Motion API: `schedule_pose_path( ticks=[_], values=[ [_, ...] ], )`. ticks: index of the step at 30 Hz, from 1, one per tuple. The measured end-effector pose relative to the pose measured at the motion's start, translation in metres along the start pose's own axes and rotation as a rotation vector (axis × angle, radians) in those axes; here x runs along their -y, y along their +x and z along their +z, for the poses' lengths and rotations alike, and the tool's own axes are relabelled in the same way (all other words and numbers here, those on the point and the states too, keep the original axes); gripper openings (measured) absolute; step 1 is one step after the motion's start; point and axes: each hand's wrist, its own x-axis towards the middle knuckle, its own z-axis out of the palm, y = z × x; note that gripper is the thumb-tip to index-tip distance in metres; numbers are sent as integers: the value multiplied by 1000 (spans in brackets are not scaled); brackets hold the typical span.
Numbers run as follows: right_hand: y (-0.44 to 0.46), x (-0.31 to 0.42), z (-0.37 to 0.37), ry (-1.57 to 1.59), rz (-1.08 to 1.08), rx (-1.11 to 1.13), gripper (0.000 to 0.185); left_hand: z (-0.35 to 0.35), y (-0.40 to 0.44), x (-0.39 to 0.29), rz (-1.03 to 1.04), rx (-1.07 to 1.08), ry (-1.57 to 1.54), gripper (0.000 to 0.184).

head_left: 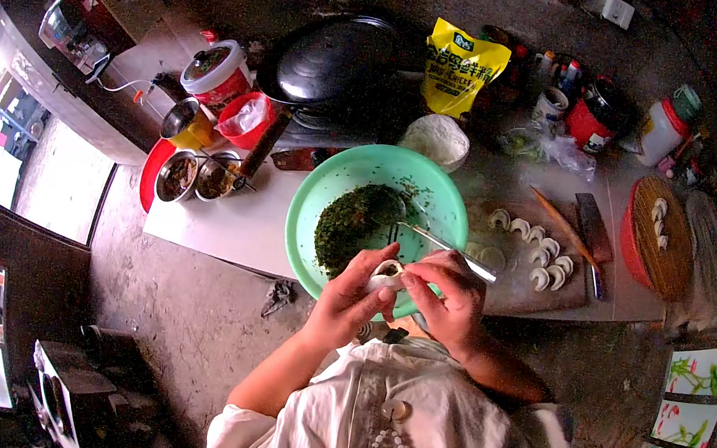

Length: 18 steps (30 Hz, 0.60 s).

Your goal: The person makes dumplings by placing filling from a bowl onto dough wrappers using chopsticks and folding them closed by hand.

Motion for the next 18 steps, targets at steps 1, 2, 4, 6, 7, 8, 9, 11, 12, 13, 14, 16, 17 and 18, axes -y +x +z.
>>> schedule_pose_path(
  ticks=[1, 2, 4, 6, 7, 8, 9, 11, 12, 13, 14, 16, 17, 18],
  values=[
    [1, 0, 0, -47, -50, -33, 12, 1, 0, -1, 10, 11, 31, 46],
    [4, 2, -2, -47, -49, -31, 12, 2, 0, -3, 9, 10, 29, 46],
    [7, 5, -4, -32, -69, 8, 13, 4, 1, -5, 13, 31, 80, 46],
    [4, 2, -6, -24, -55, 35, 12, 3, 2, -4, 18, 49, 98, 47],
    [2, 1, -6, -14, -42, 61, 12, 3, 2, -4, 23, 69, 118, 47],
    [1, 1, -6, -15, -42, 63, 12, 3, 2, -3, 23, 68, 117, 47],
    [0, 2, -6, -7, -35, 32, 12, 3, 2, -3, 32, 85, 127, 48],
    [1, 3, -7, 0, -29, 4, 13, 3, 2, -3, 41, 101, 136, 48],
    [3, 6, -9, 0, -11, 30, 12, 4, 2, -3, 45, 112, 147, 49],
    [4, 8, -10, 1, 7, 55, 12, 5, 2, -3, 48, 123, 159, 49],
    [3, 7, -11, -2, 8, 58, 12, 6, 2, -3, 48, 122, 155, 49],
    [1, 5, -14, -76, -86, 74, 15, 7, 3, -4, -3, 132, 109, 51],
    [2, 6, -15, -76, -86, 78, 15, 8, 2, -5, -3, 129, 106, 51],
    [3, 6, -16, -78, -94, 80, 15, 8, 1, -5, -29, 144, 116, 54]
  ],
)
